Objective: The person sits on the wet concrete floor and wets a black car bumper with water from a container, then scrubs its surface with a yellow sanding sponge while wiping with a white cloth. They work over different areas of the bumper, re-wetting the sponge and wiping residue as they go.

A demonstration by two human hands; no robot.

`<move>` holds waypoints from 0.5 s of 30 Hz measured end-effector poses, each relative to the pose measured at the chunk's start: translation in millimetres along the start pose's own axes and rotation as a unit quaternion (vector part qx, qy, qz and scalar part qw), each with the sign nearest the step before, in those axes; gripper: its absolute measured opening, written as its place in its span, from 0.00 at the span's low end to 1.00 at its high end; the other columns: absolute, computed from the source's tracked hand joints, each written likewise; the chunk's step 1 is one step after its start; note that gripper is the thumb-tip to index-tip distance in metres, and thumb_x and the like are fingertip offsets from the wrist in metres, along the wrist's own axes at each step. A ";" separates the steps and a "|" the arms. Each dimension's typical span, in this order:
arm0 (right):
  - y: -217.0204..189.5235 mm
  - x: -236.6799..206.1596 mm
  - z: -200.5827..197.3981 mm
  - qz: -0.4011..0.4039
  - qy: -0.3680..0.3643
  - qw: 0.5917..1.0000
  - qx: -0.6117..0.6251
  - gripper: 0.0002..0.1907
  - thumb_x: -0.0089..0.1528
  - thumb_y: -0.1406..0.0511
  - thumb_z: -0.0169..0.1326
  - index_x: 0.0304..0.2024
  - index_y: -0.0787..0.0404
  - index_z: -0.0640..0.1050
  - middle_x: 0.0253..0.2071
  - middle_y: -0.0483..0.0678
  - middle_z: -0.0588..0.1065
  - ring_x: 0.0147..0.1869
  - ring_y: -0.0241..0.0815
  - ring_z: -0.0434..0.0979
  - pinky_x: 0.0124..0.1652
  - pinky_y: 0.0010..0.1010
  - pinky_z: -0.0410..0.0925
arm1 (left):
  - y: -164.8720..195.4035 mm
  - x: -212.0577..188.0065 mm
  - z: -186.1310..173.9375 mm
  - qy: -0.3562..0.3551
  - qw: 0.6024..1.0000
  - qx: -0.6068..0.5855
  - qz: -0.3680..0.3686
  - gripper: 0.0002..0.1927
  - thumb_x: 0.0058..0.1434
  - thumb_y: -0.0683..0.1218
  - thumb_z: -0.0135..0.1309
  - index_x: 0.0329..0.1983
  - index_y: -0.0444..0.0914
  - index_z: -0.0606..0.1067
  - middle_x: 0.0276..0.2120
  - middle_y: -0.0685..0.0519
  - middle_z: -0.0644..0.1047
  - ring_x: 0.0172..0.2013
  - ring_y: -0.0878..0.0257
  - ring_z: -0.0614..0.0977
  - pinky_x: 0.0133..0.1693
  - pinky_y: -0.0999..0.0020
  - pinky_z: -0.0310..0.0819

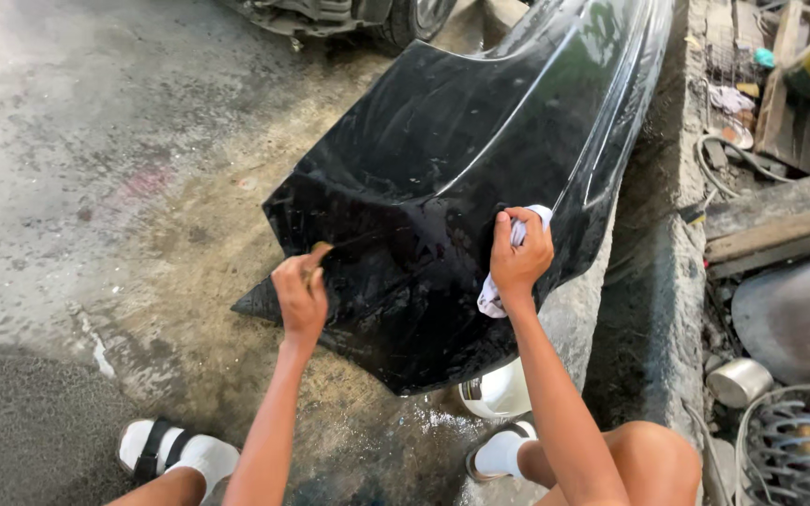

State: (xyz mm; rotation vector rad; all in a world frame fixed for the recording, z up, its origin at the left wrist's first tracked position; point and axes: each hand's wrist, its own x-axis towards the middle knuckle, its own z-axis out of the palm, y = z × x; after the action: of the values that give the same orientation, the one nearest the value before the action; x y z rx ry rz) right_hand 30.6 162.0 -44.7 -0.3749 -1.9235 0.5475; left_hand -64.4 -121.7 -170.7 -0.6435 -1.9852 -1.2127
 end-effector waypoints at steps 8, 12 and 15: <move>8.2 -4.5 0.3 -0.017 -0.003 1.000 -0.007 0.07 0.66 0.63 0.61 0.39 0.60 0.79 0.38 0.53 0.77 0.42 0.56 0.78 0.42 0.43 0.69 | -26.2 57.7 38.4 0.144 0.984 -0.032 -0.103 0.19 0.75 0.46 0.51 0.60 0.27 0.65 0.51 0.34 0.70 0.53 0.37 0.72 0.56 0.47 0.66; 9.7 -4.2 1.7 -0.034 -0.008 0.999 -0.010 0.06 0.67 0.64 0.61 0.39 0.60 0.79 0.39 0.53 0.79 0.43 0.56 0.78 0.43 0.44 0.69 | -33.0 36.5 29.4 0.125 0.985 -0.040 -0.112 0.21 0.77 0.46 0.49 0.64 0.26 0.64 0.54 0.33 0.69 0.54 0.35 0.71 0.59 0.47 0.66; 8.2 -3.3 2.4 -0.016 0.006 1.000 -0.010 0.06 0.66 0.64 0.61 0.38 0.60 0.80 0.37 0.53 0.78 0.41 0.56 0.78 0.41 0.43 0.68 | -24.5 -20.6 23.5 0.134 0.984 0.030 -0.117 0.19 0.74 0.46 0.51 0.60 0.28 0.66 0.53 0.34 0.70 0.55 0.36 0.72 0.58 0.47 0.65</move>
State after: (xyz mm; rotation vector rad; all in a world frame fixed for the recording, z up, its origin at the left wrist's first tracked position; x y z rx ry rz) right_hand 29.7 166.8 -52.5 -0.3588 -1.9221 0.5040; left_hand -76.5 -112.3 -207.3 -0.2050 -1.8968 -1.2956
